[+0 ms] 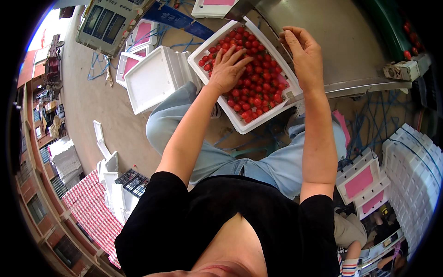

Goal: The person sorts tomatoes from a conveyor belt into styrofoam boxes by hand, adds a pink protective liner, and closes the boxes with lids.

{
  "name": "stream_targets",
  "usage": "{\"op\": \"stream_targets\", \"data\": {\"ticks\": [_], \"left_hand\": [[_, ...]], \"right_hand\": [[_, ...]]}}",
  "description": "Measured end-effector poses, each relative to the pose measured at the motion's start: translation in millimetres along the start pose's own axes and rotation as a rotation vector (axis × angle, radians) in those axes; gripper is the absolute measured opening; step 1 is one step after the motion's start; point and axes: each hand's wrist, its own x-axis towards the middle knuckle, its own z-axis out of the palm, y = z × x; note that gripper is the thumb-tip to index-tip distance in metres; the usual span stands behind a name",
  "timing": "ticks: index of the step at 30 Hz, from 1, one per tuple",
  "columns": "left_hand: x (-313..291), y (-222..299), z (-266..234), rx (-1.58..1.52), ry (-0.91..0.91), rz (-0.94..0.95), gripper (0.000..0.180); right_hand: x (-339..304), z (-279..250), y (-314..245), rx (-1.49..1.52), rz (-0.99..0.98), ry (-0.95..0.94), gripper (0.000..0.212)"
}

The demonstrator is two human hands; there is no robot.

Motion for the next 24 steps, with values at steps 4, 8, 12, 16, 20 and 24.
{"op": "stream_targets", "data": {"ticks": [4, 8, 12, 16, 20, 24], "left_hand": [[-2, -26, 7, -0.026, 0.114, -0.271, 0.039], [-23, -5, 11, 0.008, 0.055, -0.302, 0.053], [-48, 46, 19, -0.029, 0.000, -0.332, 0.063], [-66, 84, 16, -0.101, -0.059, -0.298, 0.066], [-68, 104, 3, -0.165, -0.072, -0.216, 0.055], [-40, 108, -18, -0.322, 0.149, -0.112, 0.044]], "right_hand": [[5, -20, -11, -0.371, -0.054, 0.032, 0.028], [8, -50, -5, -0.820, -0.118, 0.019, 0.034], [5, -66, 1, -1.206, -0.147, -0.038, 0.035], [-1, -57, -3, -1.370, 0.040, -0.159, 0.038], [-8, -53, -5, -1.445, 0.060, -0.200, 0.042], [-16, -53, -17, -1.596, 0.053, -0.161, 0.048]]}}
